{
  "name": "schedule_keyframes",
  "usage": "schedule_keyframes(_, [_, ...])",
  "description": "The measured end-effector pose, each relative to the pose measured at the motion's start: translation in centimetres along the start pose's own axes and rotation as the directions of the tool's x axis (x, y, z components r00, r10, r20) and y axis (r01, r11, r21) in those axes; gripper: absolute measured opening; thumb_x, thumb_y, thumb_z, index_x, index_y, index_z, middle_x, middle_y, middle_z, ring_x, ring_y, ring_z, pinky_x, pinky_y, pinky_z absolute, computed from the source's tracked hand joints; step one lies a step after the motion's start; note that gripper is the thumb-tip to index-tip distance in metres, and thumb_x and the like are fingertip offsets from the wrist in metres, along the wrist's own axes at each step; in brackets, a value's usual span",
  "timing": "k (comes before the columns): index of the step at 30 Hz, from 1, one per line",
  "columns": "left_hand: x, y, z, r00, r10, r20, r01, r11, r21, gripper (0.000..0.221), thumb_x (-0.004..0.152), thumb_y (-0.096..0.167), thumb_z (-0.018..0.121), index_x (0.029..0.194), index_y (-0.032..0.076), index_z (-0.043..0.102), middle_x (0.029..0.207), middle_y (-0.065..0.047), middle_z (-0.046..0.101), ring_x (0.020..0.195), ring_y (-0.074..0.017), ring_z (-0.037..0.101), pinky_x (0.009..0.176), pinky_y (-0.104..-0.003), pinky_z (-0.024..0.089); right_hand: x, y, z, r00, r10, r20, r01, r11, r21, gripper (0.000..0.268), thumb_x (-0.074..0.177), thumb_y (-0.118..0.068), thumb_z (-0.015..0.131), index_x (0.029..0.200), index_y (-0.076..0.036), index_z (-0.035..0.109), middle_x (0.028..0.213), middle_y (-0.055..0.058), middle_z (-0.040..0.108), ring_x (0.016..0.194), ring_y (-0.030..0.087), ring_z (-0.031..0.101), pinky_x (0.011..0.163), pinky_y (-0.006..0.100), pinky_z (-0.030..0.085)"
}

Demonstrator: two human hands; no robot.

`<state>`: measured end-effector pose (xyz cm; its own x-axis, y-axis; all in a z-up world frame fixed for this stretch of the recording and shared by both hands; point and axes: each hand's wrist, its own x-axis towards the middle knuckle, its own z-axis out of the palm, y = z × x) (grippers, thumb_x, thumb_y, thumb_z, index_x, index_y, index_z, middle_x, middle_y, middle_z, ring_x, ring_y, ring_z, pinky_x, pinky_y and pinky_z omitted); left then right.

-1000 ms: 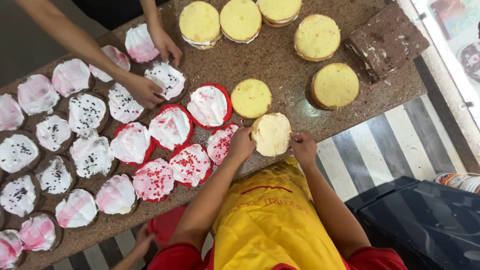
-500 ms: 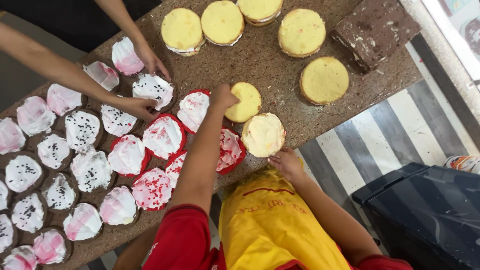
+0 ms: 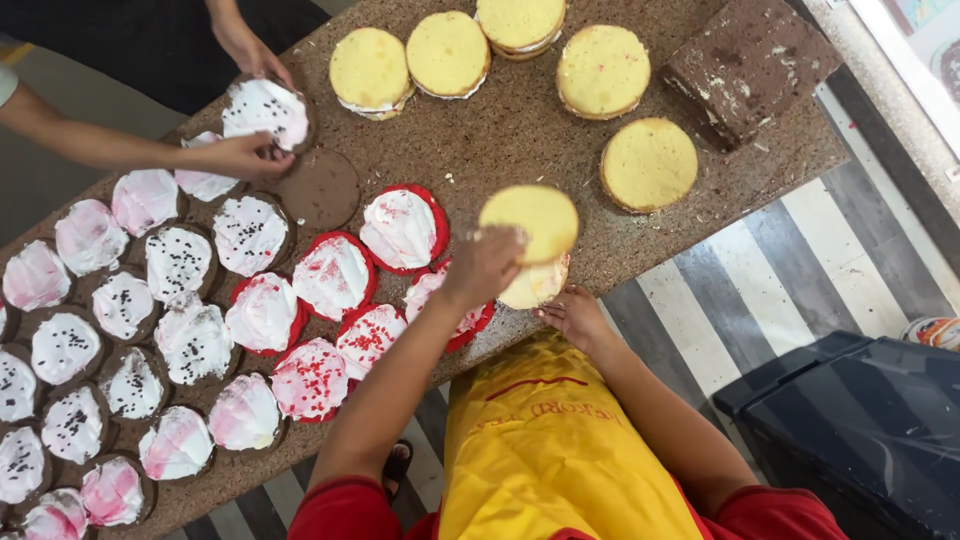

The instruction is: The person assembles round frosted cake sandwiches on a bakery worktable. They pick up a plain cake round, place it frosting-side down onto a frosted half, and press it gently to form a filled sandwich cake, working through rows of yellow, chocolate, and red velvet cakes one at a time.

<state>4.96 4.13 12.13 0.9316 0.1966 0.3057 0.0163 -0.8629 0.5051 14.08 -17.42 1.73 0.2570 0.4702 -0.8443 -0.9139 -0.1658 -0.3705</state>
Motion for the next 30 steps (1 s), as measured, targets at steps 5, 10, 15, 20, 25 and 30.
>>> schedule_keyframes(5, [-6.6, -0.6, 2.9, 0.991, 0.068, 0.117, -0.066, 0.998, -0.024, 0.018, 0.082, 0.008, 0.075, 0.099, 0.008, 0.07, 0.125, -0.011, 0.072, 0.129, -0.0292, 0.063, 0.111, -0.042, 0.051, -0.2, 0.4, -1.1, 0.999, -0.015, 0.05, 0.013, 0.999, 0.032, 0.037, 0.091, 0.005, 0.053, 0.127, 0.003, 0.046, 0.113, 0.022, 0.066, 0.098, 0.036, 0.071, 0.085, 0.045, 0.062])
schedule_keyframes(10, [-7.8, -2.2, 3.1, 0.997, -0.053, 0.05, 0.055, 0.998, -0.041, 0.019, 0.087, 0.006, 0.075, 0.104, 0.011, 0.072, 0.138, -0.01, 0.067, 0.14, -0.0288, 0.055, 0.116, -0.04, 0.048, -0.5, 0.2, -1.9, 0.992, -0.125, -0.001, 0.125, 0.99, -0.06, 0.039, 0.091, 0.005, 0.055, 0.129, 0.003, 0.045, 0.106, 0.021, 0.066, 0.092, 0.034, 0.07, 0.079, 0.044, 0.061])
schedule_keyframes(15, [-7.7, -2.5, 4.2, 0.978, -0.21, -0.002, 0.204, 0.952, -0.227, 0.027, 0.083, 0.002, 0.074, 0.108, 0.013, 0.074, 0.146, -0.016, 0.061, 0.142, -0.0372, 0.051, 0.111, -0.037, 0.05, -2.9, -3.4, 1.7, 0.881, -0.464, -0.089, 0.347, 0.763, -0.546, 0.039, 0.095, -0.009, 0.064, 0.132, -0.001, 0.057, 0.099, 0.017, 0.07, 0.081, 0.029, 0.066, 0.069, 0.038, 0.055])
schedule_keyframes(20, [-4.4, -0.2, 3.7, 0.617, -0.76, 0.206, 0.764, 0.514, -0.39, 0.055, 0.095, 0.019, 0.08, 0.144, 0.016, 0.054, 0.144, -0.017, 0.057, 0.128, -0.0281, 0.062, 0.105, -0.035, 0.049, 1.0, -4.0, 1.0, 0.684, -0.722, 0.099, 0.452, 0.314, -0.835, 0.035, 0.088, -0.022, 0.075, 0.119, -0.005, 0.07, 0.095, 0.015, 0.076, 0.08, 0.024, 0.073, 0.074, 0.036, 0.057])
schedule_keyframes(25, [-3.1, -3.0, 5.5, 0.753, -0.649, 0.11, 0.623, 0.648, -0.439, 0.049, 0.089, 0.01, 0.073, 0.137, 0.017, 0.066, 0.137, -0.015, 0.066, 0.122, -0.0275, 0.068, 0.102, -0.036, 0.052, -1.7, -2.9, 0.6, 0.741, -0.67, 0.031, 0.386, 0.388, -0.837, 0.029, 0.087, -0.022, 0.075, 0.11, -0.004, 0.071, 0.093, 0.014, 0.076, 0.078, 0.025, 0.073, 0.071, 0.038, 0.058])
schedule_keyframes(30, [-1.5, -4.3, 5.9, 0.797, -0.568, 0.205, 0.601, 0.709, -0.37, 0.045, 0.09, 0.01, 0.071, 0.134, 0.018, 0.068, 0.134, -0.012, 0.069, 0.118, -0.0273, 0.07, 0.102, -0.035, 0.053, -3.3, -3.0, 0.7, 0.843, -0.538, -0.035, 0.353, 0.6, -0.718, 0.028, 0.086, -0.019, 0.072, 0.11, -0.004, 0.069, 0.092, 0.011, 0.075, 0.073, 0.026, 0.071, 0.063, 0.041, 0.058])
